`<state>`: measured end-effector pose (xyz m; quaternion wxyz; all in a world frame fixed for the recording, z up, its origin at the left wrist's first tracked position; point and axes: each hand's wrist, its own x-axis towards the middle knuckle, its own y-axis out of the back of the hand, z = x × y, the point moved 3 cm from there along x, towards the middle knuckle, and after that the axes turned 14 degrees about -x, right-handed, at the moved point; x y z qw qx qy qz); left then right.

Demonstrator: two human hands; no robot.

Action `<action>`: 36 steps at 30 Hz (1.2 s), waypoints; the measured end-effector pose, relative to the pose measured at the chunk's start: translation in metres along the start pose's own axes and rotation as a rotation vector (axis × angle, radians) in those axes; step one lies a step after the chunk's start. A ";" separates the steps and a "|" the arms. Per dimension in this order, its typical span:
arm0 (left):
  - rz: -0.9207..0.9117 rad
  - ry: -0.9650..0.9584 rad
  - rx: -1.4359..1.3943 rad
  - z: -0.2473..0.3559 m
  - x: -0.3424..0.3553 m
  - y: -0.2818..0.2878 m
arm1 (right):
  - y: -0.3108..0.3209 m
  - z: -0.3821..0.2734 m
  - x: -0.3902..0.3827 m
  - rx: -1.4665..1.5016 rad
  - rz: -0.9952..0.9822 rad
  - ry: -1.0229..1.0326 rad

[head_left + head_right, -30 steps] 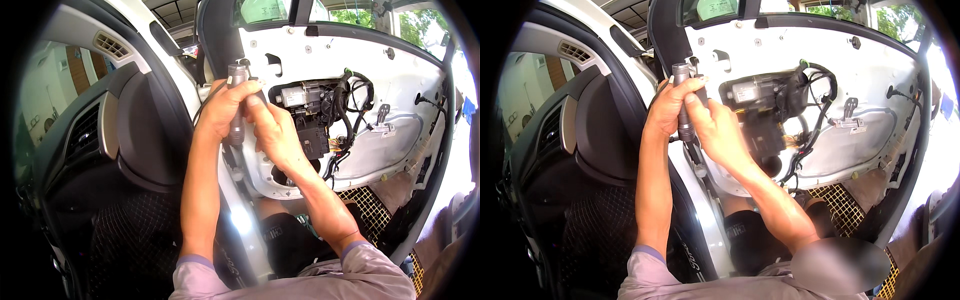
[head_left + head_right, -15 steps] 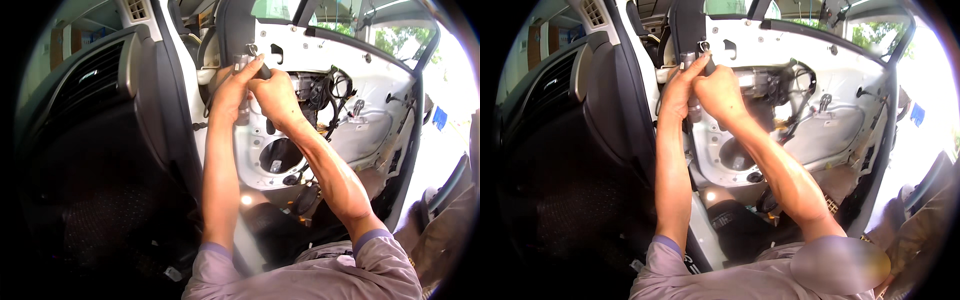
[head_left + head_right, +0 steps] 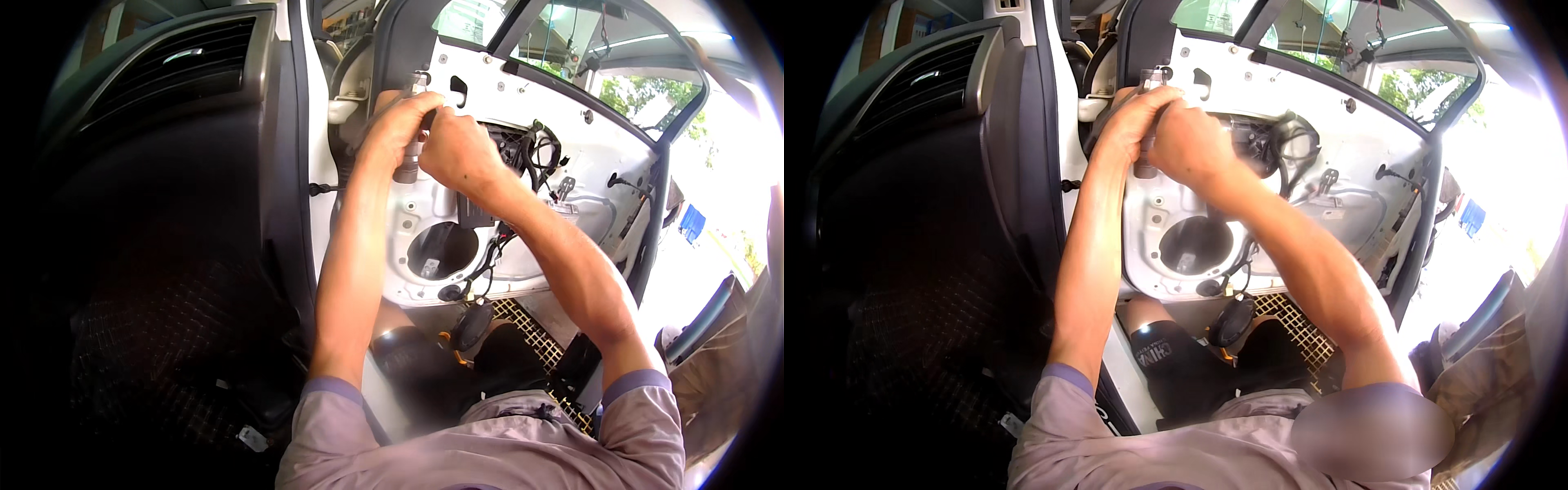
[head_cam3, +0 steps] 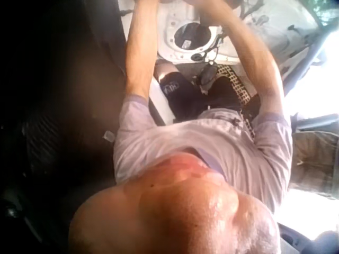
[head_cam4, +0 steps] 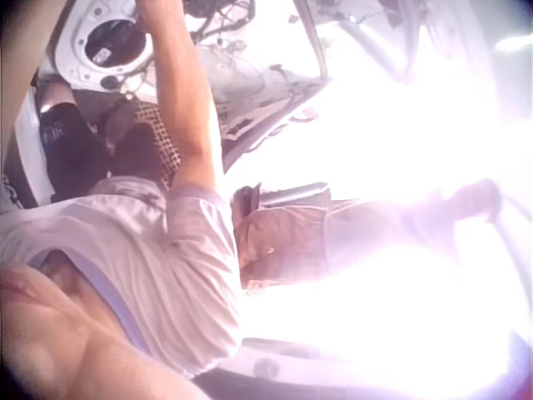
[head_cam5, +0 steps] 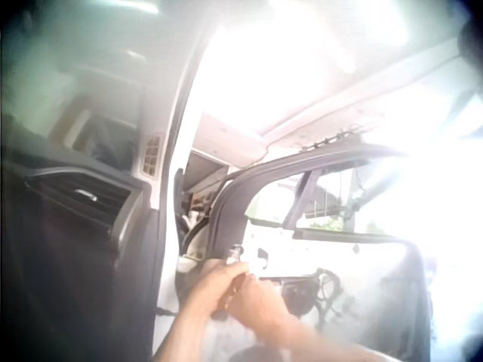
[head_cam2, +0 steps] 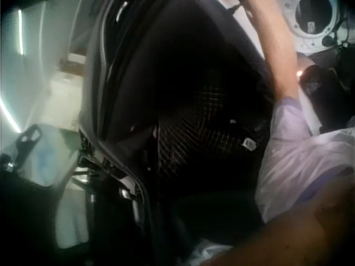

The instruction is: The person uses a flashlight to illuminate the interior of a car door while using a screwdriver to manipulate a screw and a small white plastic component.

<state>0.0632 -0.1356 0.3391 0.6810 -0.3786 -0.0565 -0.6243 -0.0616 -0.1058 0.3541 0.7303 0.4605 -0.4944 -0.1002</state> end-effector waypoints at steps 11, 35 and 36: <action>0.019 -0.042 -0.161 0.002 0.006 -0.004 | -0.005 0.012 0.005 0.572 -0.107 -0.079; 0.061 -0.024 -0.033 0.010 0.005 0.005 | 0.031 0.004 0.001 -0.243 -0.068 0.146; 0.034 -0.046 -0.086 0.011 0.003 -0.002 | 0.036 0.000 0.002 -0.328 -0.024 0.209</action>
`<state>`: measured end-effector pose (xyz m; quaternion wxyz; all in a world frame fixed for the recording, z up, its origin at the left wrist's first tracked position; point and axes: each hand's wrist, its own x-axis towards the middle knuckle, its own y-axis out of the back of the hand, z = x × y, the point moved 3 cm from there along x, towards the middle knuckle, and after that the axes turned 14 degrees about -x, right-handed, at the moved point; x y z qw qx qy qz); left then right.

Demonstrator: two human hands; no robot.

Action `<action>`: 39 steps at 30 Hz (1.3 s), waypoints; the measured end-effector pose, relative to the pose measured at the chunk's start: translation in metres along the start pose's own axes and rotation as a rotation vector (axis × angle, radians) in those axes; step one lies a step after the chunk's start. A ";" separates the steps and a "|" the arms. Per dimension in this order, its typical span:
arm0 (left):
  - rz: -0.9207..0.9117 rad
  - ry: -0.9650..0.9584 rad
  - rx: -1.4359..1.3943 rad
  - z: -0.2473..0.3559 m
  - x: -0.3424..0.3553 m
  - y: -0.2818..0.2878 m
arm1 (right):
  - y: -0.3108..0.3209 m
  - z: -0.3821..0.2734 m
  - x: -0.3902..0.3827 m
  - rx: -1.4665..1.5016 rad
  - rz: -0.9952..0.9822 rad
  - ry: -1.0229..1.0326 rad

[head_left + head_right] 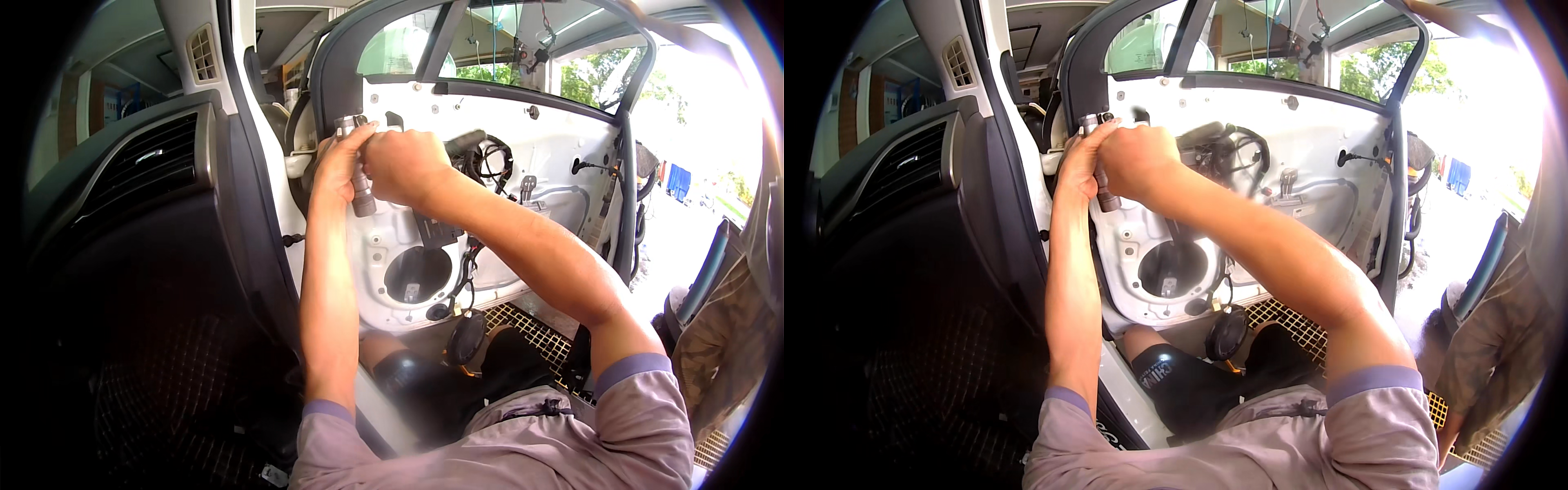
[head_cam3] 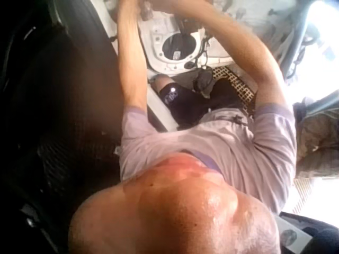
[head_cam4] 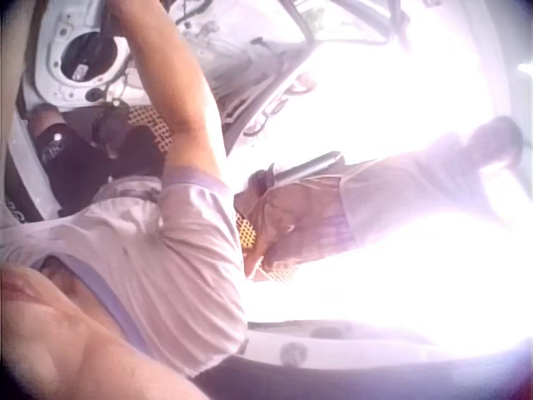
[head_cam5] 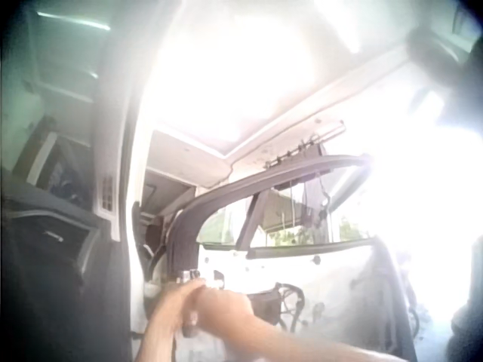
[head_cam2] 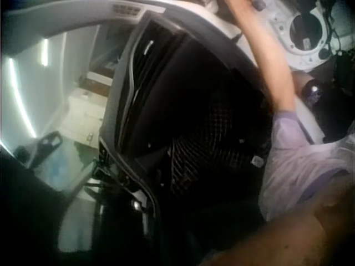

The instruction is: The person uses a flashlight to illuminate the interior of a car door while using a screwdriver to manipulate a screw and a small white plastic component.

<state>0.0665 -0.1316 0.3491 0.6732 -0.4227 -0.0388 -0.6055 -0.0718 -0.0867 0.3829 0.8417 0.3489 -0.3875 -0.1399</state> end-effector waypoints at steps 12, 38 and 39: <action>-0.009 0.049 0.022 -0.012 0.012 0.001 | -0.038 0.017 0.006 0.278 -0.031 -0.159; -0.043 0.069 -0.143 -0.011 0.010 0.005 | 0.000 0.026 -0.017 0.413 -0.161 0.132; -0.035 0.061 -0.165 -0.015 0.012 0.001 | -0.011 0.036 -0.022 0.503 0.007 0.186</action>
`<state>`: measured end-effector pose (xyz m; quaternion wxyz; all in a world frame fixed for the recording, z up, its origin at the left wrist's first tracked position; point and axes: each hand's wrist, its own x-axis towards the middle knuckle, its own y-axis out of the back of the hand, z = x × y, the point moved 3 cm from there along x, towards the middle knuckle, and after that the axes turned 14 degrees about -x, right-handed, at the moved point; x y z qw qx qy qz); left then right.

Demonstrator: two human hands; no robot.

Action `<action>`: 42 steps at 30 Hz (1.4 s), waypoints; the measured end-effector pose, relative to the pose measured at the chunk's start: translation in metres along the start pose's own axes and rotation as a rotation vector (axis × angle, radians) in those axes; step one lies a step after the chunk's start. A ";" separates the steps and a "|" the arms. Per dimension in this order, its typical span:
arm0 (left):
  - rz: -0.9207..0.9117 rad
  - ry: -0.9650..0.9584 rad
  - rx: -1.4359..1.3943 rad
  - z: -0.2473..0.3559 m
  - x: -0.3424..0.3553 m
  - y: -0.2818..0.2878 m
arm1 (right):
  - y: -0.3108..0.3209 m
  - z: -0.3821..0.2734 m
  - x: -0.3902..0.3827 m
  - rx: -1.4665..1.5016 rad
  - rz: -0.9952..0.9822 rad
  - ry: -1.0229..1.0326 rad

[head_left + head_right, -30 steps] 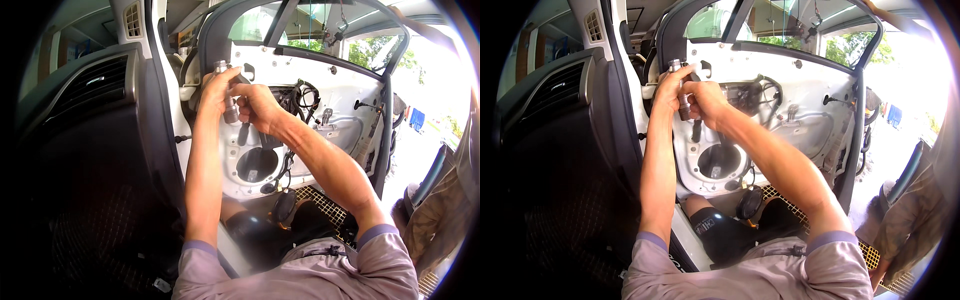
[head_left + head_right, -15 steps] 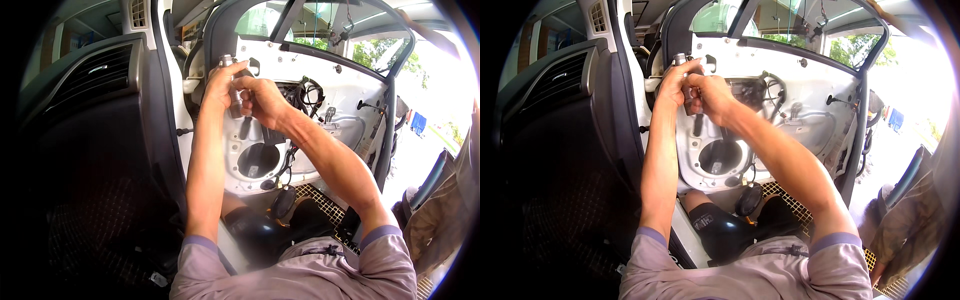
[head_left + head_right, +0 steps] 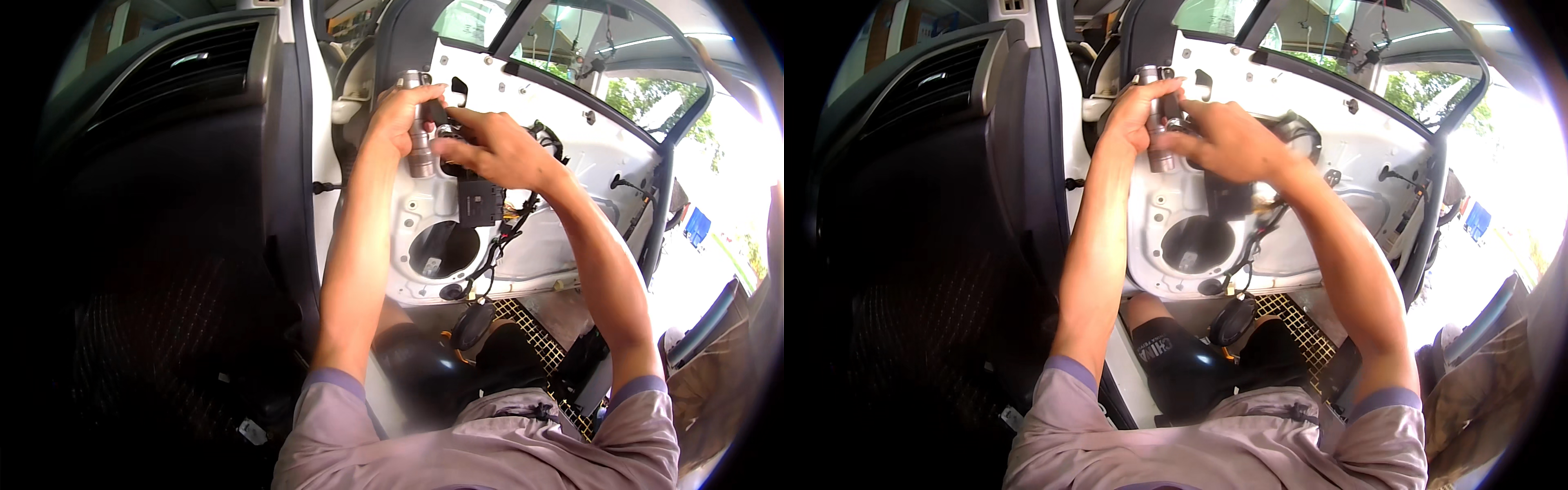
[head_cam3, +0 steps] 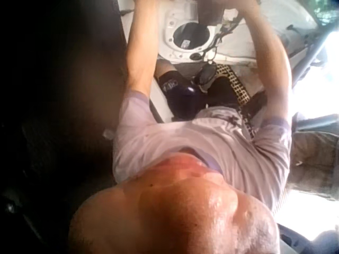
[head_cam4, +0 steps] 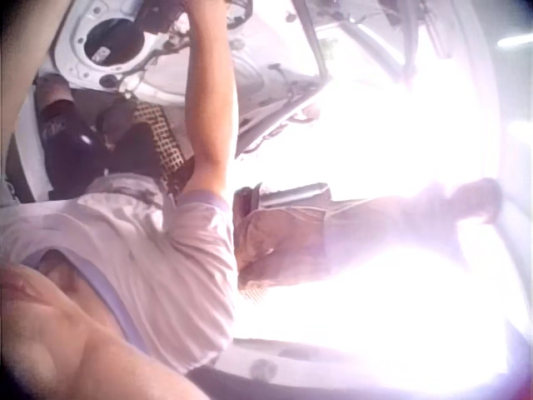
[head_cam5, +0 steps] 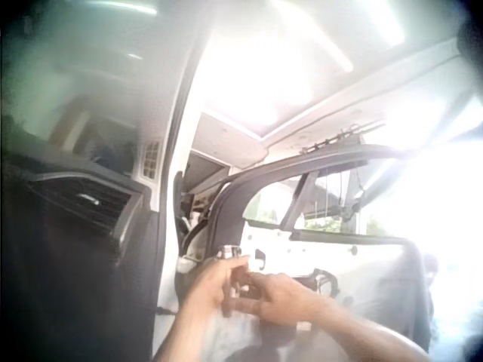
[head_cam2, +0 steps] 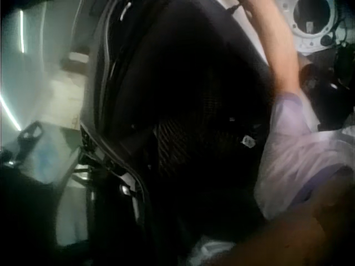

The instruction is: The person uses a flashlight to illuminate the interior of a car door while using a screwdriver to manipulate a screw and a small white plastic component.

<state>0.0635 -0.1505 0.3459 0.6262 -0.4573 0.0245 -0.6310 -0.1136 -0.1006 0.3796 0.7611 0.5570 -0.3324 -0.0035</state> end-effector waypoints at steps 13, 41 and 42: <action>-0.057 -0.030 -0.062 -0.005 0.013 0.002 | -0.055 -0.042 -0.052 0.064 0.528 0.515; -0.080 0.057 0.139 0.005 0.006 -0.011 | -0.299 -0.188 -0.124 0.522 -0.348 0.374; -0.012 0.040 0.181 0.012 -0.003 0.012 | -0.291 -0.181 -0.120 0.264 -0.457 0.431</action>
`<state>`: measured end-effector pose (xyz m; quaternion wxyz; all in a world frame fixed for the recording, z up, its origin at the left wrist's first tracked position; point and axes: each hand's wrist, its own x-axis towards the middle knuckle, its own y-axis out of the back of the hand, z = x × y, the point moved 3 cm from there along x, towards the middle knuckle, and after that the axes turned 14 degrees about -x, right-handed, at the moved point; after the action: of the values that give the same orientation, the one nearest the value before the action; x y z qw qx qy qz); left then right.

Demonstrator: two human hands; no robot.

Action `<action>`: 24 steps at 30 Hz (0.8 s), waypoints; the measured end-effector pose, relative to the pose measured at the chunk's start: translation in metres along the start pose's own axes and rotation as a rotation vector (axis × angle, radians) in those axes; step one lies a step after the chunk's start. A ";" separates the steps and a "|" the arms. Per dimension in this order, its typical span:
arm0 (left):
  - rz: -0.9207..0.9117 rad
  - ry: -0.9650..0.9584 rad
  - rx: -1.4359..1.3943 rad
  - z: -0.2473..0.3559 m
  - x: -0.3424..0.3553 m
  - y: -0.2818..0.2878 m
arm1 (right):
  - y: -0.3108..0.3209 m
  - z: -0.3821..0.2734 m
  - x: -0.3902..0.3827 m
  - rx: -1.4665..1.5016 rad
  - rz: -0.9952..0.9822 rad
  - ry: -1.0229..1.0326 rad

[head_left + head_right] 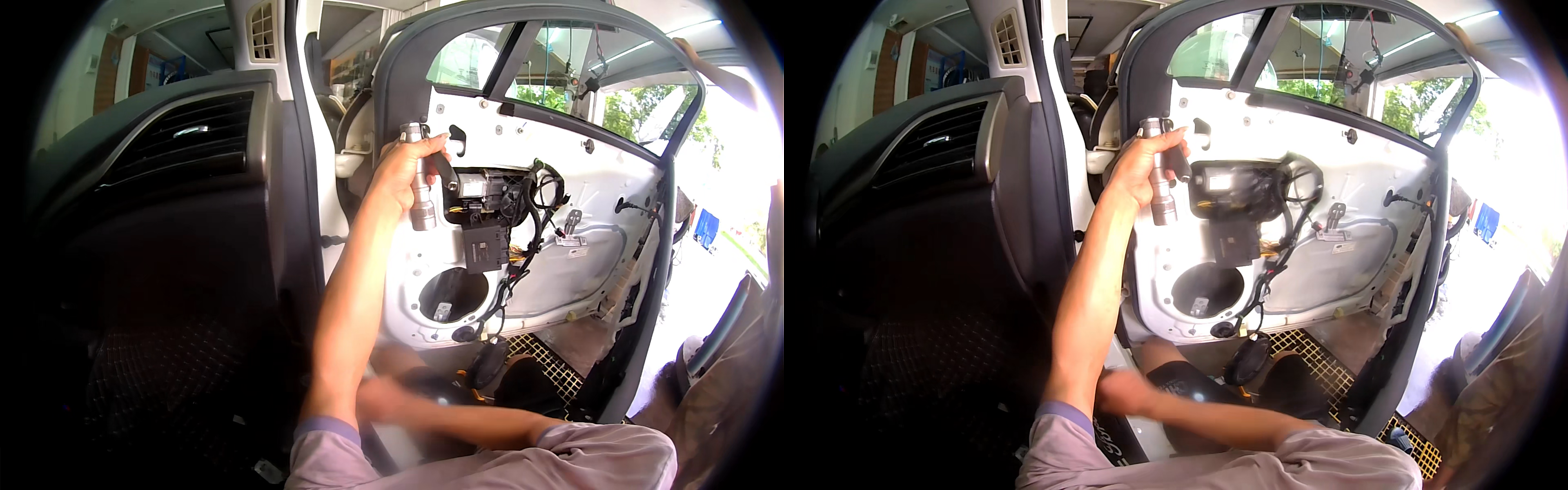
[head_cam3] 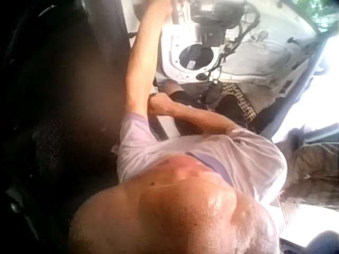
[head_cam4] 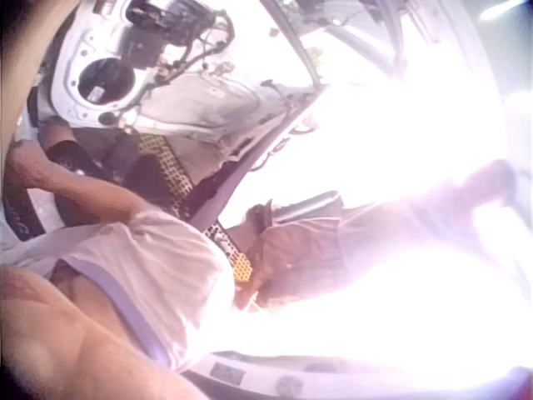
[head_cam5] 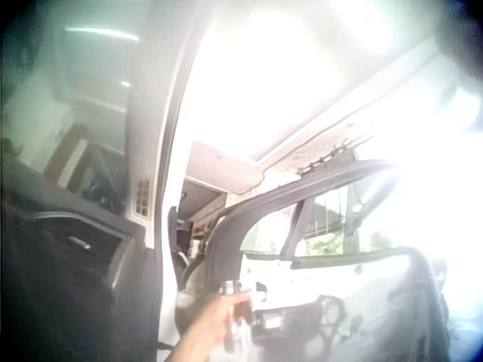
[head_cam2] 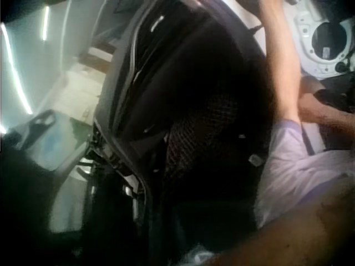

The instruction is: The person uses a flashlight to illuminate the interior of a car door while using a screwdriver to manipulate a screw and a small white plastic component.

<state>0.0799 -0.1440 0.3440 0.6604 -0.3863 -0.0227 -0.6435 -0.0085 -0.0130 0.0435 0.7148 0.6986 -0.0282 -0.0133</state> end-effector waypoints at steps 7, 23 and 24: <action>-0.030 0.007 -0.115 -0.011 0.010 -0.023 | 0.256 0.101 -0.109 -0.369 1.441 -0.617; -0.013 -0.049 -0.270 -0.016 0.013 0.002 | 0.293 0.132 -0.047 -0.934 1.232 -0.465; -0.022 -0.066 -0.278 -0.018 0.012 0.002 | 0.291 0.124 -0.048 -0.916 1.254 -0.476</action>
<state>0.0751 -0.1636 0.3366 0.5923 -0.4946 0.0407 -0.6347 -0.0697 -0.1269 0.3361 0.7790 0.1695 -0.5577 0.2312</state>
